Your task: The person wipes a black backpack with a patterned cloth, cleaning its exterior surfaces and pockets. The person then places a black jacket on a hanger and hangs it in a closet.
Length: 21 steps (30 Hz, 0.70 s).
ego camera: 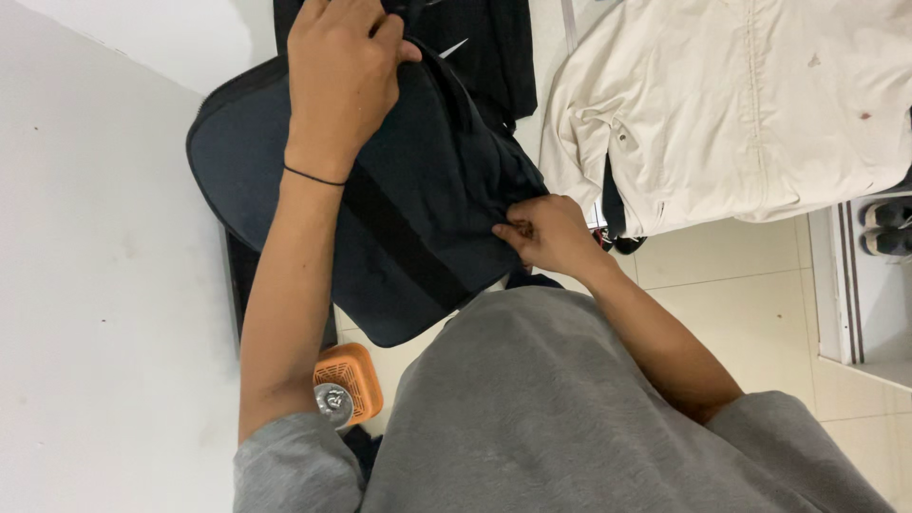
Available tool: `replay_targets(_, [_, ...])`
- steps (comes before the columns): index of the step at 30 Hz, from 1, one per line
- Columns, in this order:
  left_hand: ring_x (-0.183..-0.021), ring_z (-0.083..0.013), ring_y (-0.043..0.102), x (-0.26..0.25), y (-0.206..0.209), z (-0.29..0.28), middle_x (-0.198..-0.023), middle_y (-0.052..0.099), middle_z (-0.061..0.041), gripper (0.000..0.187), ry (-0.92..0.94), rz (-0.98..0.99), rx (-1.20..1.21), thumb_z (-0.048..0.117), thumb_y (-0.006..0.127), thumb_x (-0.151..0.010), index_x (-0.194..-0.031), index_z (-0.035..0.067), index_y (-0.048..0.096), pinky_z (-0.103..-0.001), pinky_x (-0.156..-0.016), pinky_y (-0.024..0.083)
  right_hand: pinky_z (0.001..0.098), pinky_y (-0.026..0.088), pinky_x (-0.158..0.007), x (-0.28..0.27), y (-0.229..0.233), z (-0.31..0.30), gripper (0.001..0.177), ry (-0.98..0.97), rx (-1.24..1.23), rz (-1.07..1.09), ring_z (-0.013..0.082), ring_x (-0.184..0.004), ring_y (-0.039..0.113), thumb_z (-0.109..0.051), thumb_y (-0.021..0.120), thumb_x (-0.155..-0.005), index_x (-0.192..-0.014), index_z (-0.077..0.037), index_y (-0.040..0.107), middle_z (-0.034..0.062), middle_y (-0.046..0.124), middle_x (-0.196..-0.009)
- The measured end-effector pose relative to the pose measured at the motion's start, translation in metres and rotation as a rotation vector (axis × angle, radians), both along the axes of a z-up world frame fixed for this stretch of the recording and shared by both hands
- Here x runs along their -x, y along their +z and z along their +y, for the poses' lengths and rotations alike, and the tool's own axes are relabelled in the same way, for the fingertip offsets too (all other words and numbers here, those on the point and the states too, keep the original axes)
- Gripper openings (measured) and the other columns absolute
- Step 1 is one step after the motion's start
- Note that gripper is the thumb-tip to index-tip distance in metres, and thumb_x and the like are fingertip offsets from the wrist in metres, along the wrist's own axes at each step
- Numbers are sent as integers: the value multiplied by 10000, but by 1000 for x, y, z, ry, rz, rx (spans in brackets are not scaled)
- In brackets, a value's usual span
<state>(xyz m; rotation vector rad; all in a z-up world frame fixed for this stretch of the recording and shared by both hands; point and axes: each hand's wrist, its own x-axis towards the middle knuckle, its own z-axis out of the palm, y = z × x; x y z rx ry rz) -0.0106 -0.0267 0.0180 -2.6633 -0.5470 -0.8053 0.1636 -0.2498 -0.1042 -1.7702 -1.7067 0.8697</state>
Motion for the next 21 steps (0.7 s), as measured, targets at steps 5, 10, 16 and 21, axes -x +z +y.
replay_targets(5, [-892, -170, 630, 3, 11, -7, -865, 659, -2, 186, -308, 65, -44, 301, 780, -745, -843, 143, 774, -388, -827, 489, 335, 386, -483, -2, -7, -8, 208, -98, -242, 177, 206, -483, 542, -91, 796, -855, -713, 11, 682, 102, 614, -622])
replay_targets(10, [-884, -194, 637, 23, -13, 33, -825, 587, -3, 242, -342, 164, 151, 232, 820, -958, -797, 109, 686, -355, -735, 482, 304, 402, -509, -11, -30, -25, 167, -162, -352, 410, 142, -535, 558, -75, 729, -949, -814, 17, 693, 77, 632, -671])
replay_targets(16, [-676, -244, 599, 36, -45, 42, -670, 566, -48, 398, -285, 123, 185, 245, 761, -1029, -696, 83, 615, -370, -603, 454, 245, 371, -520, -25, -56, -28, 189, -110, -382, 458, 110, -541, 524, -40, 737, -952, -792, 33, 668, 72, 610, -655])
replay_targets(21, [-473, -267, 526, 23, -43, 32, -561, 579, -69, 445, -141, 71, 302, 180, 729, -980, -568, 99, 579, -381, -503, 426, 218, 534, -577, -58, -2, -17, 171, -154, -199, 712, 80, -673, 667, -148, 672, -1008, -922, -4, 644, 33, 675, -784])
